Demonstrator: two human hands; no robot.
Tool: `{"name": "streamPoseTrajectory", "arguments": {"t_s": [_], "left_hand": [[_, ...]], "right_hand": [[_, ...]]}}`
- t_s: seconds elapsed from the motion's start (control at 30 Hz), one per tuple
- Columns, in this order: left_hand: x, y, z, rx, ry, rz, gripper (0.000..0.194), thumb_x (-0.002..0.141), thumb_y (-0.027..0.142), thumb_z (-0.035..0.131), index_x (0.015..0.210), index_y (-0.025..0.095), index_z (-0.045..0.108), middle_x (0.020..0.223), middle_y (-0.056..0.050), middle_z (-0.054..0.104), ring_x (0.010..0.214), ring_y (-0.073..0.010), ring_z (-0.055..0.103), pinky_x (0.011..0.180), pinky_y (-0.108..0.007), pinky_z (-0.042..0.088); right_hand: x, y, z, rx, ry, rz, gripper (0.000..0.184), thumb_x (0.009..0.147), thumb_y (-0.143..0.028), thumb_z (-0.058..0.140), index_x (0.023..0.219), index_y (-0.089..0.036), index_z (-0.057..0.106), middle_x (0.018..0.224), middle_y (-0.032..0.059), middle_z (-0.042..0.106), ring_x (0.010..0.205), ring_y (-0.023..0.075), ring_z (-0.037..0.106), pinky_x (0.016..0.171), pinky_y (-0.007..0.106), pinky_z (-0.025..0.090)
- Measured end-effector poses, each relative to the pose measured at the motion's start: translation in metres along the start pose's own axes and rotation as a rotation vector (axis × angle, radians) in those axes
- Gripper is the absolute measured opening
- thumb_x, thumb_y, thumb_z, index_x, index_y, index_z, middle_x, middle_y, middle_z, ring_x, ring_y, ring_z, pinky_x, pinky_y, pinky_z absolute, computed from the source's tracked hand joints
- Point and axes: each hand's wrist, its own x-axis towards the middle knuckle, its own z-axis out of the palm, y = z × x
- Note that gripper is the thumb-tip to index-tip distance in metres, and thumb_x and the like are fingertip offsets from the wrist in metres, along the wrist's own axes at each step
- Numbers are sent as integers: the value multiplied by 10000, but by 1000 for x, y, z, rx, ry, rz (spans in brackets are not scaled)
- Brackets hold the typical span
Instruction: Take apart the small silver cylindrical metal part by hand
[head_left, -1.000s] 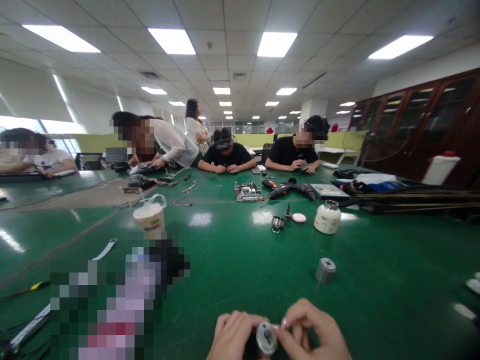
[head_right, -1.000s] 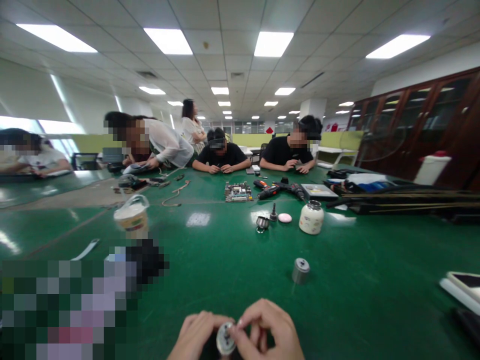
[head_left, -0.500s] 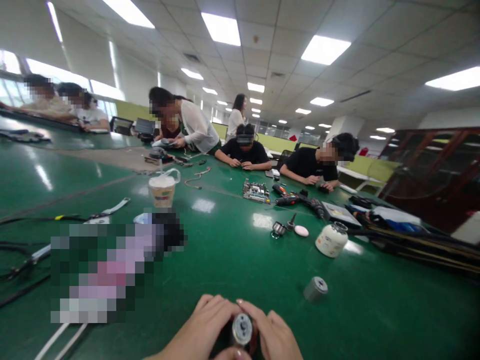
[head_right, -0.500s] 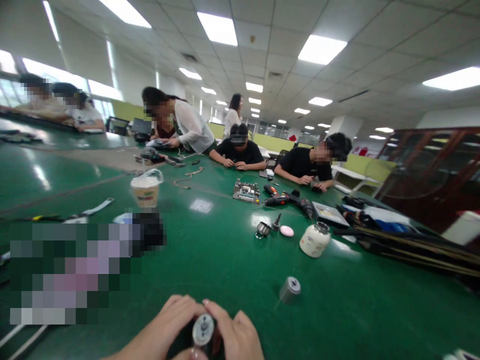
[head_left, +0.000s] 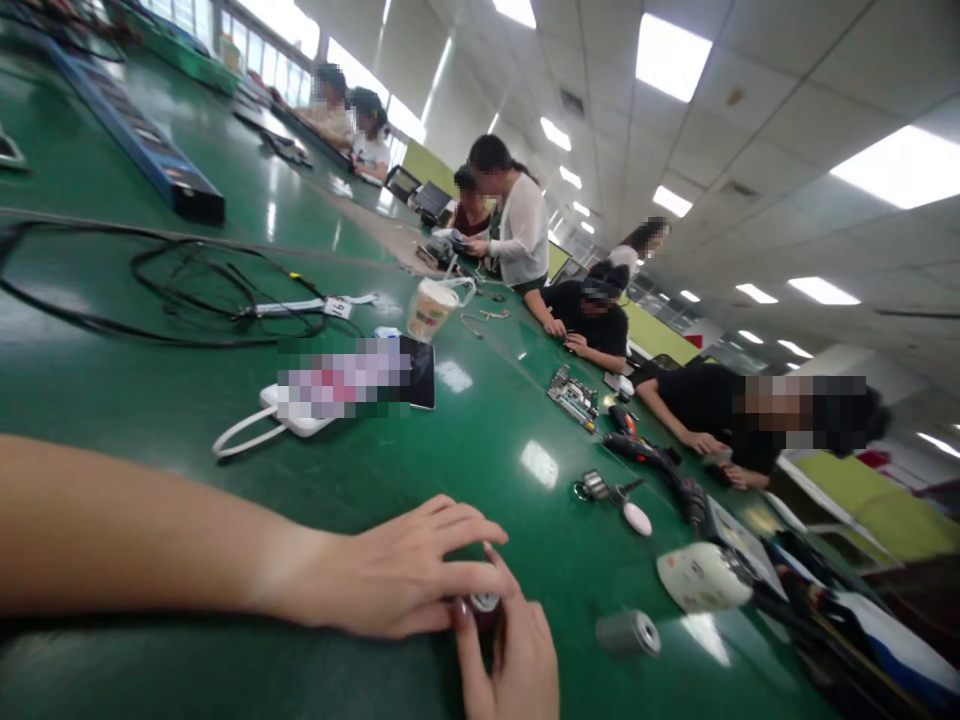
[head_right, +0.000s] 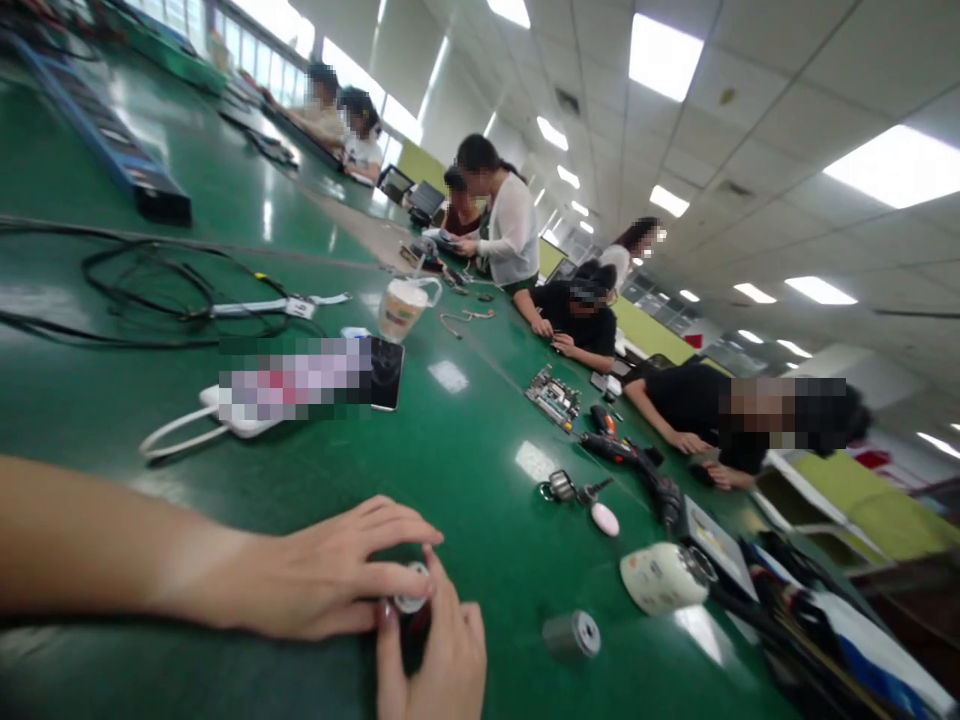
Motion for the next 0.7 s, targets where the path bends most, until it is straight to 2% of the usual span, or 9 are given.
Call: {"name": "streamPoseTrajectory", "arguments": {"t_s": [0.1, 0.2, 0.27, 0.37, 0.5, 0.57, 0.6, 0.7], "left_hand": [[1, 1, -2, -14, -58, 7, 532, 853, 101, 581, 1309, 373, 550, 1455, -50, 492, 1314, -261, 456, 1074, -417, 332], [2, -1, -1, -55, -60, 32, 590, 846, 78, 568, 1331, 410, 519, 1483, -3, 468, 1345, -257, 433, 1087, -429, 321], [2, -4, 1, -64, -54, 95, 598, 835, 68, 566, 1346, 375, 511, 1469, -14, 487, 1343, -273, 438, 1084, -446, 330], [2, -7, 3, -49, -68, 177, 605, 792, 45, 554, 1358, 255, 505, 1458, -72, 498, 1344, -302, 427, 1078, -472, 340], [2, -4, -1, -188, -24, 194, 733, 682, 30, 550, 1386, 207, 448, 1433, -81, 518, 1316, -279, 448, 1108, -443, 333], [2, -2, -3, -307, 39, 142, 750, 687, 26, 549, 1402, 204, 412, 1374, -80, 564, 1281, -254, 481, 1106, -416, 357], [3, -1, -3, -344, 71, 67, 704, 725, 44, 565, 1394, 210, 423, 1349, -81, 577, 1280, -251, 476, 1087, -405, 386], [7, -3, -1, -400, 96, -161, 383, 843, 173, 622, 1220, 242, 601, 1253, -60, 639, 1255, -244, 484, 1055, -398, 421]], "right_hand": [[0, -1, -2, 36, 1, -28, 326, 947, -371, 514, 1212, -192, 579, 1025, 124, 711, 721, 240, 632, 658, 347, 480], [0, -2, -3, 32, -7, -35, 269, 956, -367, 497, 1124, -187, 605, 929, 113, 705, 739, 246, 627, 660, 348, 466], [0, -2, -3, 23, -14, -41, 253, 969, -373, 473, 1082, -191, 606, 909, 105, 698, 736, 244, 623, 657, 349, 456], [-1, -2, -1, 0, -3, -46, 264, 982, -397, 444, 1070, -199, 595, 908, 90, 696, 697, 233, 606, 629, 342, 440], [-2, -1, 4, -23, 43, -58, 258, 974, -416, 448, 994, -208, 599, 824, 66, 681, 650, 221, 590, 604, 330, 427], [-1, 0, 8, -32, 73, -59, 281, 976, -432, 424, 993, -208, 593, 788, 61, 673, 615, 213, 583, 587, 326, 418], [0, 0, 10, -36, 88, -62, 303, 980, -439, 399, 1019, -206, 589, 785, 62, 673, 602, 210, 583, 578, 325, 414], [3, 3, 18, -62, 132, -85, 345, 987, -444, 338, 1055, -211, 584, 765, 53, 674, 570, 199, 587, 567, 321, 410]]}}
